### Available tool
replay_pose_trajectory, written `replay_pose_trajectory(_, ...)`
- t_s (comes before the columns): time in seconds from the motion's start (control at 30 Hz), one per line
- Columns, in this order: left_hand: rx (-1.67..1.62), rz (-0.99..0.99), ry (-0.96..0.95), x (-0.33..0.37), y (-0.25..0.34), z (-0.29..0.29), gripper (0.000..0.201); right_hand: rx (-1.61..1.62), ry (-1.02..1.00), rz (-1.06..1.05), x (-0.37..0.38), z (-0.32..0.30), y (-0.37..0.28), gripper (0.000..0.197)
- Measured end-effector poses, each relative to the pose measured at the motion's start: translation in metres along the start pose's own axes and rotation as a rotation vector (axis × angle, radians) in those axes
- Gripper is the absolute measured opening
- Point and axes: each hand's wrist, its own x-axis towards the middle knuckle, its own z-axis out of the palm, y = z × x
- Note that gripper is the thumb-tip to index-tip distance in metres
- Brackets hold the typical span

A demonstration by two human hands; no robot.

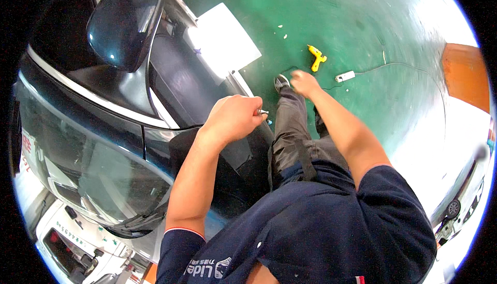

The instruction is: The person cleans the side of a dark car in a garage. They use a spray bottle to apply liquid to the vehicle's surface and wipe it with a white cloth. The person also uses a metal tool to work on the car's trim and handles a yellow power tool on the floor.

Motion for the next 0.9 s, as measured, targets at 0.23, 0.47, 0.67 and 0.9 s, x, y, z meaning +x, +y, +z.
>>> replay_pose_trajectory(0.23,-0.064,0.039,0.049,-0.002,-0.01,-0.003,0.023,-0.152,-0.163,-0.385,0.145,0.126,-0.167,0.059)
replay_pose_trajectory(0.47,-0.141,-0.017,0.046,-0.011,-0.026,-0.008,0.026,-0.368,-0.31,-0.562,0.183,0.201,-0.226,0.06)
replay_pose_trajectory(0.67,-0.166,-0.005,0.019,-0.012,-0.027,-0.013,0.027,-0.732,-0.394,-0.586,0.199,0.198,-0.234,0.039)
replay_pose_trajectory(0.9,-0.153,-0.015,0.006,-0.01,-0.023,-0.007,0.029,-0.496,-0.452,-0.643,0.162,0.155,-0.224,0.033)
